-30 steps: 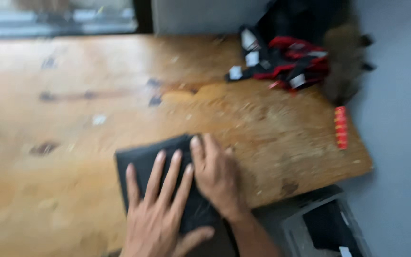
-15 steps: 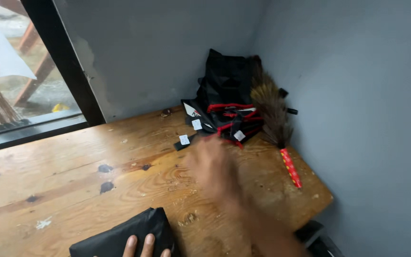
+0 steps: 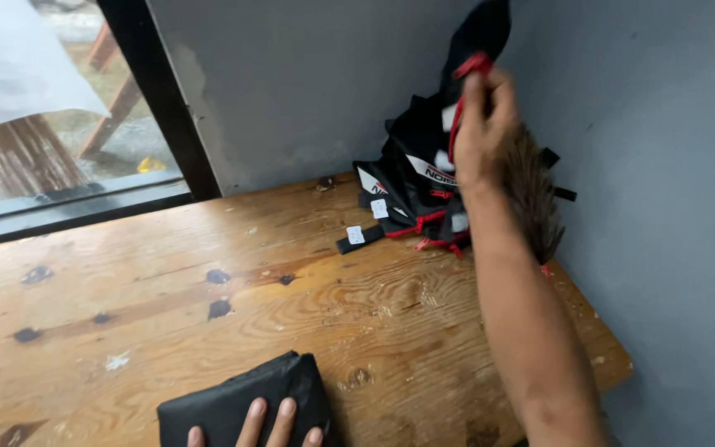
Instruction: The person folds a large black tarp on a wooden table, using a feather duster to smooth the surface. They then roll the tarp tightly and place it into a black drawstring bag, securing it with a red strap.
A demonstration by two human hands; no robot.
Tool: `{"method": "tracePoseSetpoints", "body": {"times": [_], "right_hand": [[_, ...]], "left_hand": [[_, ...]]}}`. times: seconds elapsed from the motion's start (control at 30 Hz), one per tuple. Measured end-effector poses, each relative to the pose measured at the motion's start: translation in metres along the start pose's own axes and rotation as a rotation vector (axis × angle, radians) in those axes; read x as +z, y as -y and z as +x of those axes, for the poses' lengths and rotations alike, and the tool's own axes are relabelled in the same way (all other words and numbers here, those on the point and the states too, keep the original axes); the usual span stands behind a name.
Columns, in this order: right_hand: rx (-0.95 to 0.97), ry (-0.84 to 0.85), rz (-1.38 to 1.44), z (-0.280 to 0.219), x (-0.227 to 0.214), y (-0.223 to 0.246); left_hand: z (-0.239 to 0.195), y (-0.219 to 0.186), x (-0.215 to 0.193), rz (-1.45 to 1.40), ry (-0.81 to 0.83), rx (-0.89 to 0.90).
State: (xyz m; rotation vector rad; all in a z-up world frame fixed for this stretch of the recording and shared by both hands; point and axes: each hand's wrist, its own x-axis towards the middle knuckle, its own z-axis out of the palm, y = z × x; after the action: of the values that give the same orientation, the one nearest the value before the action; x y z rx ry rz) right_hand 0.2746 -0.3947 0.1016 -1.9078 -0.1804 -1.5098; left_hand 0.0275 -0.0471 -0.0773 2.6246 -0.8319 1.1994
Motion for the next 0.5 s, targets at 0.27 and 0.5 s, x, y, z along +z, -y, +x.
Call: {"method": "tracePoseSetpoints", "body": {"times": [0.27,0.5], "right_hand": [[0.646,0.221,1.565,-0.031,0.031,0.172],[1.508,0.52,1.318,-0.196,0.1,0.283]], "left_hand": [[0.041,0.005,-0.077,-0.047,0.098,0.128],[0.03,0.011,-0.095,-0.181,0.33,0.127]]}}
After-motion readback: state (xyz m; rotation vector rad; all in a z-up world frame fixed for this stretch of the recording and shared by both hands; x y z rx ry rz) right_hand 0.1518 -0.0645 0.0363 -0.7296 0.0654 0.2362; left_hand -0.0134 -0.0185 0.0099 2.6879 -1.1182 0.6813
